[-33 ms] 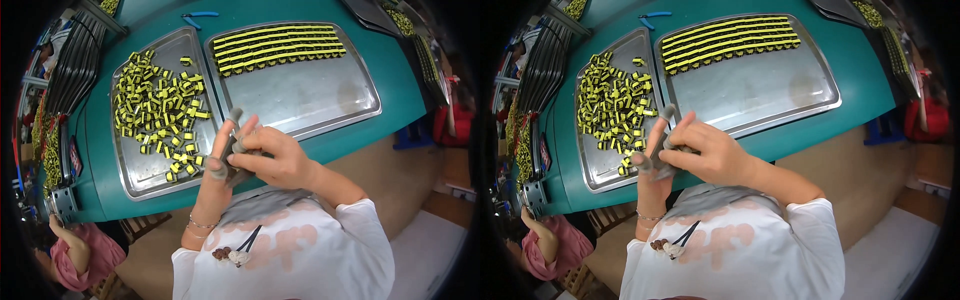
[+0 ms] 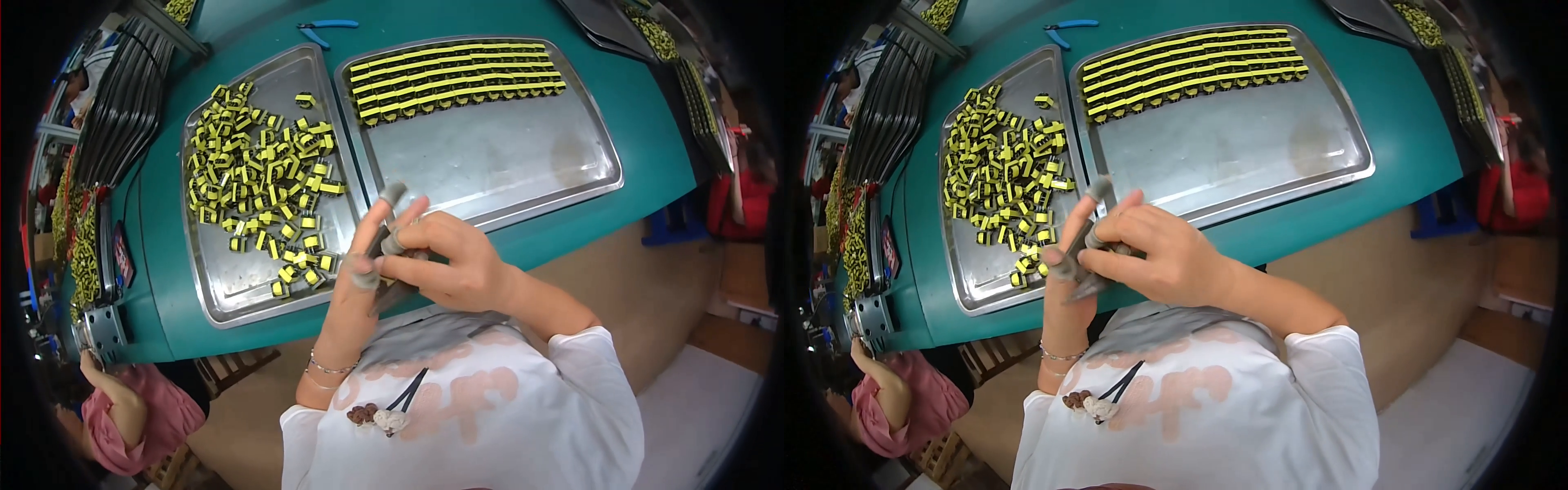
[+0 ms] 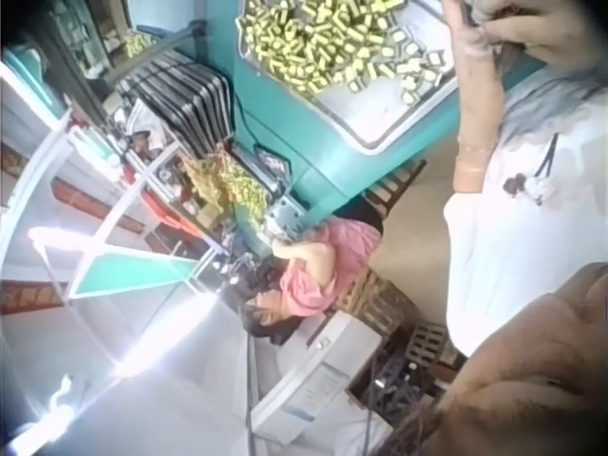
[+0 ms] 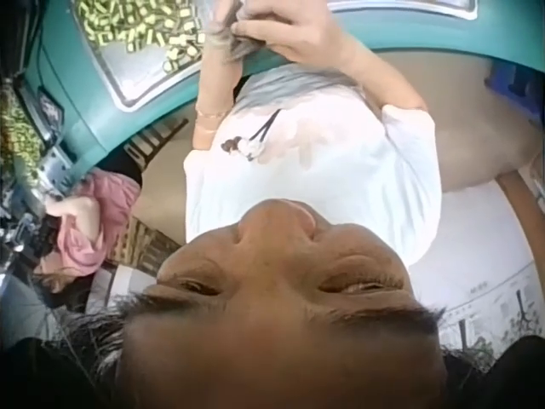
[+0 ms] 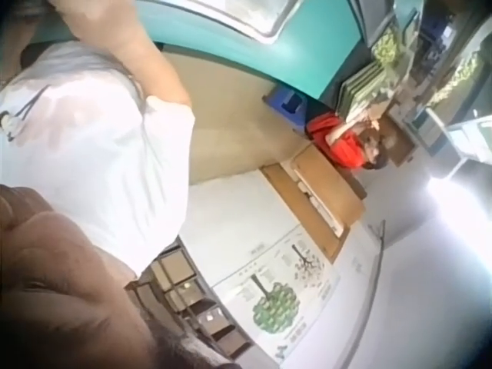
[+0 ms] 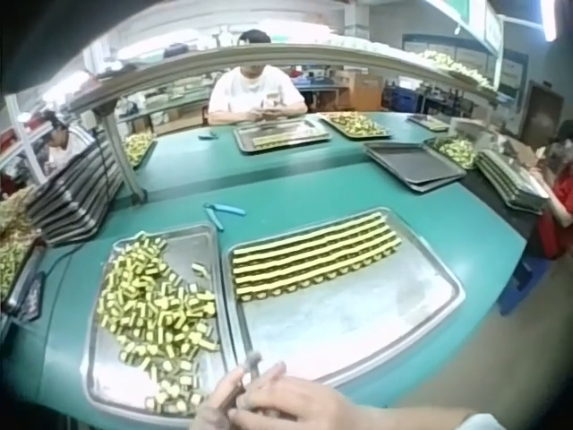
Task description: The person trims small yellow electronic components with pliers, then organizes them on a metal tray.
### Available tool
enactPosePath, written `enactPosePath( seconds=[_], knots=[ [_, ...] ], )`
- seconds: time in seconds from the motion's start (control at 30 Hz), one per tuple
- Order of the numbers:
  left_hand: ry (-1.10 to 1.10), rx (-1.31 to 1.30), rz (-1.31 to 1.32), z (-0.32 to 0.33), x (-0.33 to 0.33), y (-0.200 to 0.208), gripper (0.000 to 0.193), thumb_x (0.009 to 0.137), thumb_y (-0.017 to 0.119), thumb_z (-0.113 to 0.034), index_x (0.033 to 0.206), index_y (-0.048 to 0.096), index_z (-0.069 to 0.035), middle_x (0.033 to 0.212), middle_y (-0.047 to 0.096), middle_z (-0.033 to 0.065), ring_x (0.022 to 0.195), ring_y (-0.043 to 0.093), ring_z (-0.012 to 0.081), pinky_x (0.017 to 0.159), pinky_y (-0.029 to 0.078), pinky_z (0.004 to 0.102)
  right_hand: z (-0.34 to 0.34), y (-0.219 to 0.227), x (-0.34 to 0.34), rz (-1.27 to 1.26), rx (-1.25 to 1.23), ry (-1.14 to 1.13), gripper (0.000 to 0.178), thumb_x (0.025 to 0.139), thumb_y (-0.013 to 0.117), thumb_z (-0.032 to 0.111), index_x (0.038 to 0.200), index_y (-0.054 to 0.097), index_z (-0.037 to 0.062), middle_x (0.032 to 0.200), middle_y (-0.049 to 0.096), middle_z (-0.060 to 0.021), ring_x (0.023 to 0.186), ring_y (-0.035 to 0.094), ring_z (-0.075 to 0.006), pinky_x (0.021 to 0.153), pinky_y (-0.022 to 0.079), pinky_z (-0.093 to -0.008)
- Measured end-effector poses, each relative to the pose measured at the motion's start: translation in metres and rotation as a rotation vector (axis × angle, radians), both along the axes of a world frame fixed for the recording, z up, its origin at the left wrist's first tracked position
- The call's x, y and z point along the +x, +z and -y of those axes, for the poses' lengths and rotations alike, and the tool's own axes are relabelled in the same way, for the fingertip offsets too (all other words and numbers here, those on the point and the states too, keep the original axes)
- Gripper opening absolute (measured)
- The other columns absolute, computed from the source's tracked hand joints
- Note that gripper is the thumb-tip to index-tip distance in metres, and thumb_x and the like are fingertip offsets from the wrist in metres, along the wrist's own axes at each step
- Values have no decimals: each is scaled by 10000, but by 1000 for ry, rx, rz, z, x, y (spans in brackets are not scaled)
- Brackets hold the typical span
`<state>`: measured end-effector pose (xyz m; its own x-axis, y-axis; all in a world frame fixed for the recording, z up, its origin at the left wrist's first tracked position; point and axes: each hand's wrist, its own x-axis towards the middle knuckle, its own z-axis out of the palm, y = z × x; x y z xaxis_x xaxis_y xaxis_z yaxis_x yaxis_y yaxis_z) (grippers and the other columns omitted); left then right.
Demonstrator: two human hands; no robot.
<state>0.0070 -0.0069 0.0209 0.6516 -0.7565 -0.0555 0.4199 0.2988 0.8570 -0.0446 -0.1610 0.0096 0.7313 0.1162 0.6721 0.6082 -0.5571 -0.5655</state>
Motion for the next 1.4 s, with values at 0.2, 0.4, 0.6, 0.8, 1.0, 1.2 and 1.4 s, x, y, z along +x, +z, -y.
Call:
enactPosePath(
  seconds=[0.2,0.4,0.6,0.8,1.0,1.2,1.4],
  knots=[
    [224,121,184,-7,-1,-23,489,1027,367,-331,1362,387,25,1225,586,205,907,585,121,804,471,245,-6,2,-4,49,-14,-35,468,510,627,-84,951,698,54,865,592,-75,758,599,-234,608,496,-330],
    [639,505,591,-34,19,1,251,914,533,-16,1154,599,19,1063,675,93,756,608,89,650,478,208,18,17,7,-160,39,-176,489,575,586,-141,1021,663,46,880,597,-105,788,605,-244,663,498,-309],
    [614,815,972,-103,40,-6,231,826,587,69,1045,630,11,995,680,116,872,665,214,680,510,303,50,28,44,-363,-91,-160,370,667,569,-133,1014,584,-7,939,581,-113,862,595,-269,759,477,-315],
    [447,797,1292,-130,48,-1,356,686,628,118,1019,631,-8,973,661,142,839,650,312,671,520,342,49,20,76,-354,-191,-181,336,694,580,-112,1014,581,-11,977,574,-111,882,590,-280,751,475,-328],
    [276,976,1106,-144,45,11,373,654,656,91,1007,623,-24,926,646,124,818,643,288,680,514,332,45,19,93,-373,-233,-195,301,724,589,-78,1015,586,1,990,581,-113,887,586,-302,776,469,-350],
    [377,949,1081,-120,41,-6,361,669,650,68,1012,615,-37,903,626,119,763,616,286,660,494,338,45,14,105,-349,-267,-233,293,744,606,-48,1031,598,14,1006,584,-114,904,592,-307,779,468,-370],
    [583,882,909,-121,38,-20,373,765,620,65,1131,578,6,984,643,118,822,635,209,683,523,321,47,1,110,-348,-270,-284,293,746,622,-36,1031,605,26,1013,585,-110,901,598,-314,771,480,-382]
  ],
)
